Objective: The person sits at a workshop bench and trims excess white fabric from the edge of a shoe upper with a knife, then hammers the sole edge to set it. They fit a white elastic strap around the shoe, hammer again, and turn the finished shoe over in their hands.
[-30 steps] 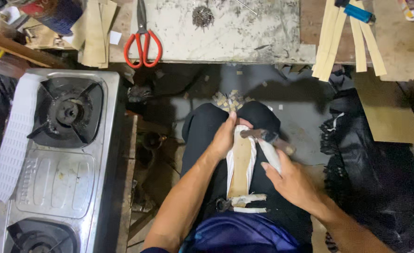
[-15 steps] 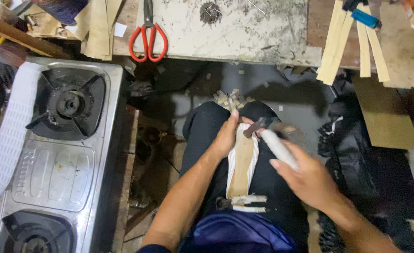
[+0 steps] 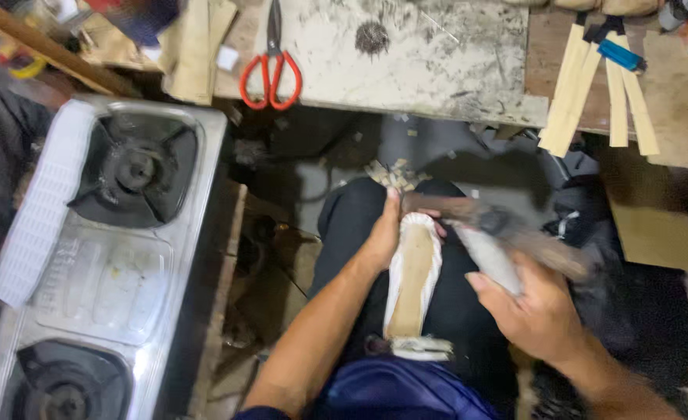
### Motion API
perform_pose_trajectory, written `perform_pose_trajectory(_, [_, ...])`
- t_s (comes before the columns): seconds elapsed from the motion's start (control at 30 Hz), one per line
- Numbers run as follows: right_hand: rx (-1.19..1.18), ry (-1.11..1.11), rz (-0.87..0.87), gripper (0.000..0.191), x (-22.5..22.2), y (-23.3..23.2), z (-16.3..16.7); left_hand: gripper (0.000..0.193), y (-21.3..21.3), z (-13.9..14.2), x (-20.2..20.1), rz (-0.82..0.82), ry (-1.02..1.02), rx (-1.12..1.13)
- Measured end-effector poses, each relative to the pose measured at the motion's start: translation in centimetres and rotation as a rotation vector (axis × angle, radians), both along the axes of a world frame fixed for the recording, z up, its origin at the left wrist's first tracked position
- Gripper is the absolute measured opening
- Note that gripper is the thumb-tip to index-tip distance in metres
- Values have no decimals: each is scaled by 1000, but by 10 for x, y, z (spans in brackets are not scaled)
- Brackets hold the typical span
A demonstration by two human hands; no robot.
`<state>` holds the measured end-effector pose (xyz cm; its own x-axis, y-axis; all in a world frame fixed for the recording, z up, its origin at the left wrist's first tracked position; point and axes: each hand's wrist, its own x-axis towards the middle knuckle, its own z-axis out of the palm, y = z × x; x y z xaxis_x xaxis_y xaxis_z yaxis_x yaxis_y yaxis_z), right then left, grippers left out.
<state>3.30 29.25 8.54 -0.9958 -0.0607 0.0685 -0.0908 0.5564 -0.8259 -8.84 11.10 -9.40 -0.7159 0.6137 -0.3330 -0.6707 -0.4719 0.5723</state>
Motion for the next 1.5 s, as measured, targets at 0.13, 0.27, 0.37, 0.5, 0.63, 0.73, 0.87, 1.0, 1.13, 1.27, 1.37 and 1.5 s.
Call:
perform_pose_trajectory(0.13, [-654,353,-71,35,12,-11,-26,100,-5,7,-5,-47,93,49])
perform_pose_trajectory(0.27, [440,-376,-113,51,-10,-2,-52,92,-1,14,-1,-1,-22,54])
perform_pose_trajectory(0.37, [352,-201,-175,49,-26,10,-45,80,0,15,0,-39,99,175])
perform_pose_trajectory(0.5, [168,-330,-396,54,-70,22,-24,65,-1,22,-4,-57,126,52])
perform_pose_trajectory(0.63, [337,216,-232,54,-134,46,-33,61,-3,33,-2,-53,150,77])
perform_pose_trajectory(0.73, [544,428,-189,57,-166,59,-52,60,-5,42,1,-43,159,79])
perform_pose_trajectory(0.87, [681,361,-219,57,-187,61,-64,60,-9,48,0,-47,159,41])
perform_pose_trajectory(1.0, [703,296,-214,57,-187,58,-56,59,-10,47,-1,-50,191,39])
perform_pose_trajectory(1.13, [802,602,-163,48,-151,42,-36,58,-8,46,-2,-70,169,38])
perform_pose_trajectory(1.27, [444,530,77,14,-71,0,-31,57,-8,42,-3,-60,207,48])
perform_pose_trajectory(1.37, [343,-162,343,14,4,-32,-47,56,-8,35,-3,-54,226,17])
perform_pose_trajectory(1.5, [322,-129,474,32,67,-44,-83,48,-4,25,-3,-49,248,29])
